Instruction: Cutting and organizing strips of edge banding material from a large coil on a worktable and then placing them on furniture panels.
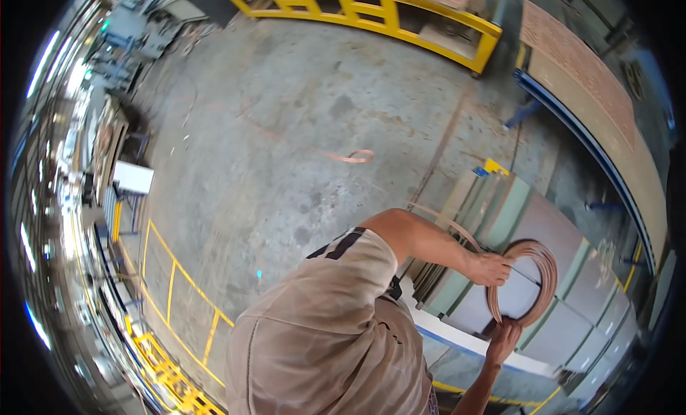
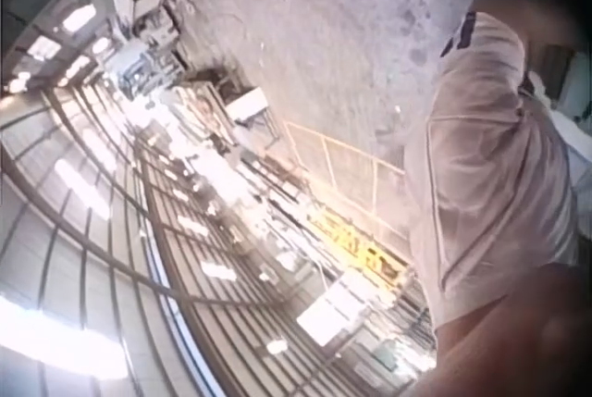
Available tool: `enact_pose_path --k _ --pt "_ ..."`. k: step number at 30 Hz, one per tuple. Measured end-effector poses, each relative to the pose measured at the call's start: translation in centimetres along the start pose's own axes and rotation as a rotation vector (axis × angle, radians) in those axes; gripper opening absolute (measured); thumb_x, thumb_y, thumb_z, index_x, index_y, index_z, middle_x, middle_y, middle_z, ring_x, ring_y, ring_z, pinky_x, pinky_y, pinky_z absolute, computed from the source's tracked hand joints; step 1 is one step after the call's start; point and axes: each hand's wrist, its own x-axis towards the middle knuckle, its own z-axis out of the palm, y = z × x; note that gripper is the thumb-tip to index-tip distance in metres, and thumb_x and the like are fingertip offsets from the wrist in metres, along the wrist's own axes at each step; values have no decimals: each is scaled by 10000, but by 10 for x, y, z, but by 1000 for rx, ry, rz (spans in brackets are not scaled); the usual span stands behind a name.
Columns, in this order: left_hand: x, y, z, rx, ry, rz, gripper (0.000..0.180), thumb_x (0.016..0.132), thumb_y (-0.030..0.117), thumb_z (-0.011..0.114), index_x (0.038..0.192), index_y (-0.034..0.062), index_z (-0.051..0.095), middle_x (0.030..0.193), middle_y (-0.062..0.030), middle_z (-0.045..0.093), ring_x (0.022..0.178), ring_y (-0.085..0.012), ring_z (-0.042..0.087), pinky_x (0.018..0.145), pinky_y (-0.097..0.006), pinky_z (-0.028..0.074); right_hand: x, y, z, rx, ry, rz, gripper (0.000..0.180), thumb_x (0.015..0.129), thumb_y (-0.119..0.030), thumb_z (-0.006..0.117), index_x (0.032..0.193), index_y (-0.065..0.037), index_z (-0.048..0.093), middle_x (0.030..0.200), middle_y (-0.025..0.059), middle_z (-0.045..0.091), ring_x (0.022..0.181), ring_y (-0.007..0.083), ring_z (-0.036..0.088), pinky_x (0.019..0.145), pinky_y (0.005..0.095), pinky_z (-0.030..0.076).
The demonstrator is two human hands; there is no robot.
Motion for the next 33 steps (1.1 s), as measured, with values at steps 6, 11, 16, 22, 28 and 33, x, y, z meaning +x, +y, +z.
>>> enact_pose_path --k 6,11,16,22,28,33 --pt "-12 57 16 -48 -71 -55 220 920 298 585 944 103 683 1042 -69 683 1025 -253 649 917 -422 486 41 -91 24 154 -76 -41 356 968 -157 678 1272 6 586 1116 212 616 1042 441 556 970 556 431" --pt "-33 34 4 17 63 -114 217 922 309 581 932 114 675 956 -55 640 1032 -246 618 937 -424 472 -4 2 21 -17 44 -194 268 946 -164 699 1166 -36 614 1113 162 598 1083 385 583 1022 564 447" --pt "-19 23 3 196 31 -68 233 911 332 590 920 115 673 968 -46 651 1040 -230 611 921 -408 470 15 -7 16 62 82 -240 262 941 -168 708 1122 -16 595 1140 173 607 1092 412 571 1112 606 400" --pt "-2 61 16 -151 0 3 287 900 375 645 951 94 671 1014 -86 637 1070 -251 589 880 -416 478 5 -39 29 63 41 -26 281 938 -179 719 1123 -12 590 1074 188 608 1052 408 568 993 553 444" --pt "-8 18 -9 -46 -29 24 275 917 339 658 999 78 679 1016 -95 640 1056 -264 591 914 -418 478 0 30 -5 -84 71 -188 279 903 -231 739 1111 -84 626 1164 134 633 1179 365 601 1151 588 395" --pt "-9 64 -4 -89 -235 109 262 970 335 605 1024 90 681 1016 -79 656 1005 -245 619 860 -415 483 50 -52 -5 165 -390 -69 165 909 -126 653 1060 -61 634 1057 167 658 1051 367 630 945 502 485"
